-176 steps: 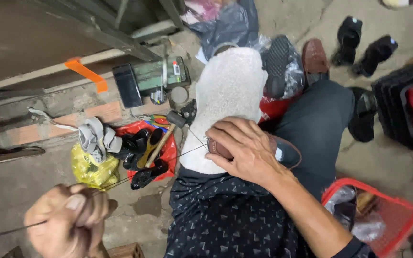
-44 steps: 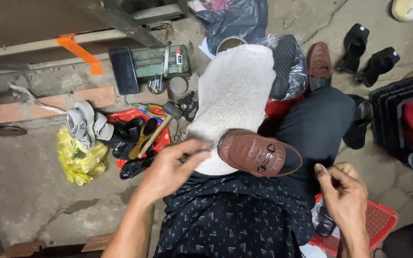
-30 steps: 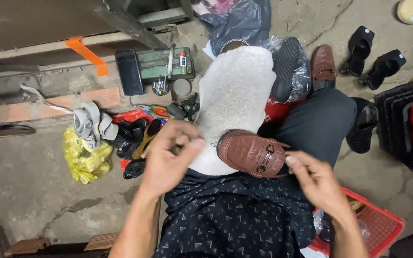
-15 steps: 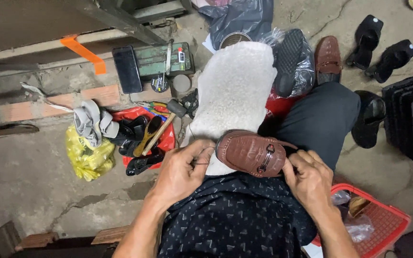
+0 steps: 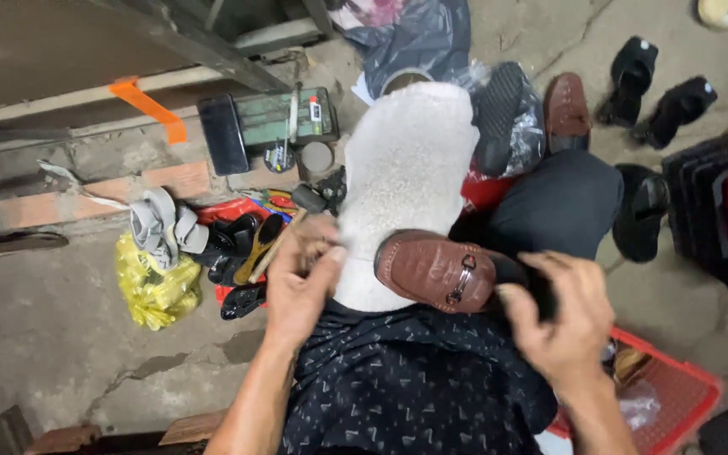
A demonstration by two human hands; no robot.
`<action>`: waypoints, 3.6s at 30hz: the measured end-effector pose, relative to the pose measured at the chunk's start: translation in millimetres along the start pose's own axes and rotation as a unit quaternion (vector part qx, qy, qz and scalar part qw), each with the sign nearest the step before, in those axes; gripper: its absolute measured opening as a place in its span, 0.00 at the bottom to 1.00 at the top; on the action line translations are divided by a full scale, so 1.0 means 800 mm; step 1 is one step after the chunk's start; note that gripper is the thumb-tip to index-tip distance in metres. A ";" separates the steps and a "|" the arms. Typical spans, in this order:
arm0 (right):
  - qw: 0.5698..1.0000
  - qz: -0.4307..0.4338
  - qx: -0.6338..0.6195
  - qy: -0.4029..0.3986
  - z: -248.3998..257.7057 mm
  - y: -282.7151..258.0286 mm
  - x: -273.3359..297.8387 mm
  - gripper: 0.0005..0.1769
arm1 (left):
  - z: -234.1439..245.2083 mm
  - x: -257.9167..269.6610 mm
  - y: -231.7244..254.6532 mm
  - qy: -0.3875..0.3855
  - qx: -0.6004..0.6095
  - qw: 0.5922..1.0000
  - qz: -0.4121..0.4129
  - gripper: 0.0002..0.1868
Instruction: Hand-sewing the sole of a leather shoe using a needle and thread.
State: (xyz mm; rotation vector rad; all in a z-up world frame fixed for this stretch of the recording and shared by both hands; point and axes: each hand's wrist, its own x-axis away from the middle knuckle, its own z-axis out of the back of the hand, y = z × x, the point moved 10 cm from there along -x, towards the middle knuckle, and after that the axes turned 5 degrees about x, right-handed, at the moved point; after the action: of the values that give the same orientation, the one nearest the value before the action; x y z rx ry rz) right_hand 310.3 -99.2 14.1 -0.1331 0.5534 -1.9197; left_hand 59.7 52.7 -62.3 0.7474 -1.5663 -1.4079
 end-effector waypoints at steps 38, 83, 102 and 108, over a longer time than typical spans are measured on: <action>0.842 0.043 -0.434 -0.316 -0.084 -0.053 -0.099 0.34 | -0.054 0.021 0.137 -0.136 -0.271 0.935 -0.185 0.17; 0.947 0.188 -0.244 -0.094 -0.081 -0.121 -0.084 0.28 | -0.046 -0.021 0.073 -0.387 -0.396 0.823 0.130 0.25; 0.925 -0.275 0.197 -0.172 0.031 0.221 0.167 0.14 | 0.025 -0.040 0.032 -0.375 -0.481 0.774 0.169 0.26; 0.994 0.050 -0.087 -0.042 0.000 0.017 0.054 0.20 | 0.021 -0.040 0.047 -0.345 -0.519 0.772 0.120 0.26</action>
State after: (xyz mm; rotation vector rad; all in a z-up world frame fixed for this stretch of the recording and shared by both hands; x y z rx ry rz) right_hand 304.0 -142.6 1.1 -0.2924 0.6580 -1.7597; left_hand 63.1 95.2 -31.7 -0.6927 -0.9866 -2.1179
